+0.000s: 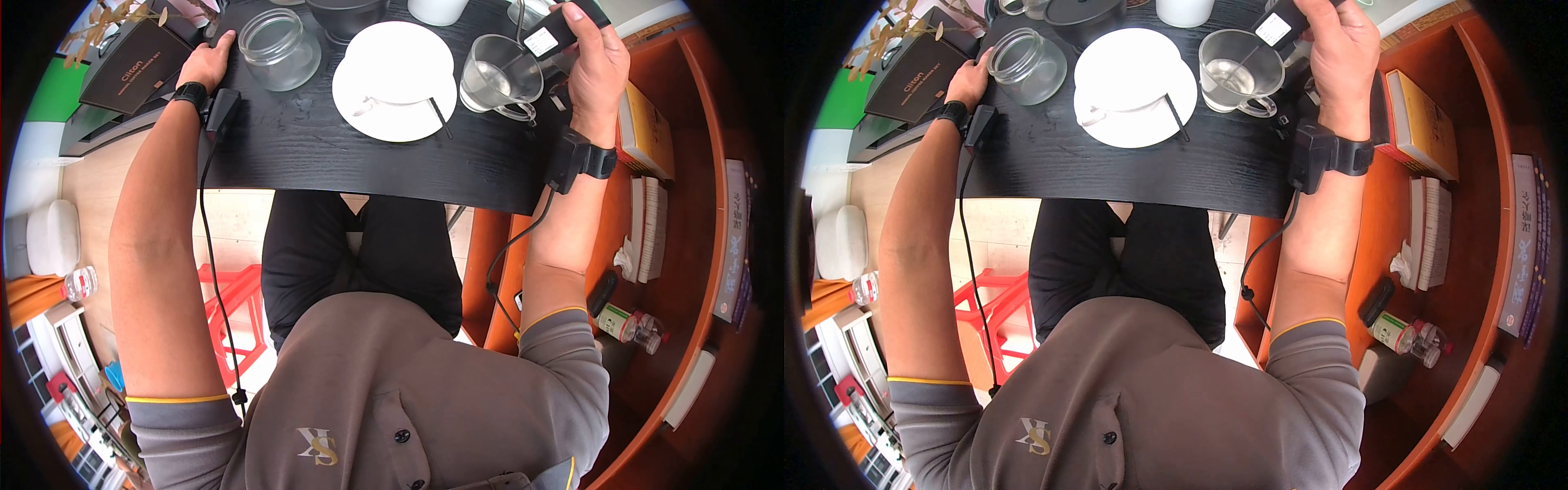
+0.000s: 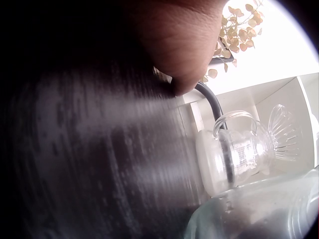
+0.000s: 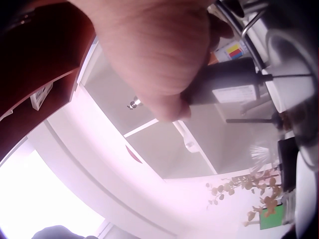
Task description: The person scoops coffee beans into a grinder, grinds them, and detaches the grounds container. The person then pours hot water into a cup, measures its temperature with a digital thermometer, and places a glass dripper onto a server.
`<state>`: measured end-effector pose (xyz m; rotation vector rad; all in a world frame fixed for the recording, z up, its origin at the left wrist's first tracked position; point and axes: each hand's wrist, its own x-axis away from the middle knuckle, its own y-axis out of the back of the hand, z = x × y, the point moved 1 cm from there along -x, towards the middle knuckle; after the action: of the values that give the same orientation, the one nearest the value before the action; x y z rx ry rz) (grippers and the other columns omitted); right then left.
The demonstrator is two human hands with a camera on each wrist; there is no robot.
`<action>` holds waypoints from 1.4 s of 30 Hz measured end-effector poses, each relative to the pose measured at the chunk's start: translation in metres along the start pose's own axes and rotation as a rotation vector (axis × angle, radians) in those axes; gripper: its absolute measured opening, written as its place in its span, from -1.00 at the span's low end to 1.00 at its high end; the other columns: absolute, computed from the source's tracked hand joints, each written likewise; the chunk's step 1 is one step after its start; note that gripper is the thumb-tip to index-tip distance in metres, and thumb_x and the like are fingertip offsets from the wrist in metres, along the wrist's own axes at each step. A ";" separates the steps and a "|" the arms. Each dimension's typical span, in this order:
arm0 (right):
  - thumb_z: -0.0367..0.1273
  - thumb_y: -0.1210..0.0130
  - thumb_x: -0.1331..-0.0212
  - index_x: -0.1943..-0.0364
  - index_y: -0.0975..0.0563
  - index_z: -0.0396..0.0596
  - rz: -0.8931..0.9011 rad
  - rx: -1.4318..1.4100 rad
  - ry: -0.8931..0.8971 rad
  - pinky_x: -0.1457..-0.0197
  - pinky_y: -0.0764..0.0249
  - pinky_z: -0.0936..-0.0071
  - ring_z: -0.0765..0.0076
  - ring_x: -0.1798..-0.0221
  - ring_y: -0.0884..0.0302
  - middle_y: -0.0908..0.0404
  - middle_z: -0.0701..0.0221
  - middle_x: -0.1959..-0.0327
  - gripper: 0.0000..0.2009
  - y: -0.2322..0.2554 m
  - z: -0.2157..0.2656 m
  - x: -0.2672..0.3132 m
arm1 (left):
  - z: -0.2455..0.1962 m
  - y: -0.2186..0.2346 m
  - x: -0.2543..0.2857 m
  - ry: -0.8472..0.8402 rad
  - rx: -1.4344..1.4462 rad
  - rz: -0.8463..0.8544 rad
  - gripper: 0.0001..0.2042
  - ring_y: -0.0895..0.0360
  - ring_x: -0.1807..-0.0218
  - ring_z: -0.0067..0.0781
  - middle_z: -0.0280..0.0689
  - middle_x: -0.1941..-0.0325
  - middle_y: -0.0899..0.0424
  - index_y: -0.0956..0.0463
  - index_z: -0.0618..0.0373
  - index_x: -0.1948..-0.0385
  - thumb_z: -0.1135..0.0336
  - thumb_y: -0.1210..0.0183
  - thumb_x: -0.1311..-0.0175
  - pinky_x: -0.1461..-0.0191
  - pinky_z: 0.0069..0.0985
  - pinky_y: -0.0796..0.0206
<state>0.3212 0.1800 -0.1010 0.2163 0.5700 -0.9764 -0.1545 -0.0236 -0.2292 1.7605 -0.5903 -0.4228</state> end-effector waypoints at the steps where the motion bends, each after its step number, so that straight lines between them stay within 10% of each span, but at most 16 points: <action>1: -0.46 -0.14 -0.36 0.00 -0.65 -0.28 -0.013 0.009 0.011 0.08 -0.56 0.60 0.55 0.22 -0.66 -0.74 0.41 0.17 -0.78 -0.003 0.002 0.000 | 0.001 0.000 0.000 -0.007 -0.005 0.000 -0.09 -0.40 -0.43 0.06 0.16 -0.35 -0.48 -0.43 0.39 -0.27 -0.45 0.23 -0.35 -0.47 -0.21 -0.19; 42: -0.39 -0.16 -0.35 0.05 -0.65 -0.29 -0.006 0.001 -0.025 0.16 -0.58 0.53 0.49 0.28 -0.66 -0.73 0.37 0.27 -0.76 0.000 0.005 0.000 | -0.001 0.002 0.004 0.017 0.011 0.013 -0.07 -0.42 -0.42 0.06 0.18 -0.33 -0.50 -0.44 0.39 -0.25 -0.47 0.20 -0.33 -0.46 -0.19 -0.20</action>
<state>0.3230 0.1776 -0.0973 0.2025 0.5476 -0.9843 -0.1509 -0.0257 -0.2264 1.7677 -0.5927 -0.3956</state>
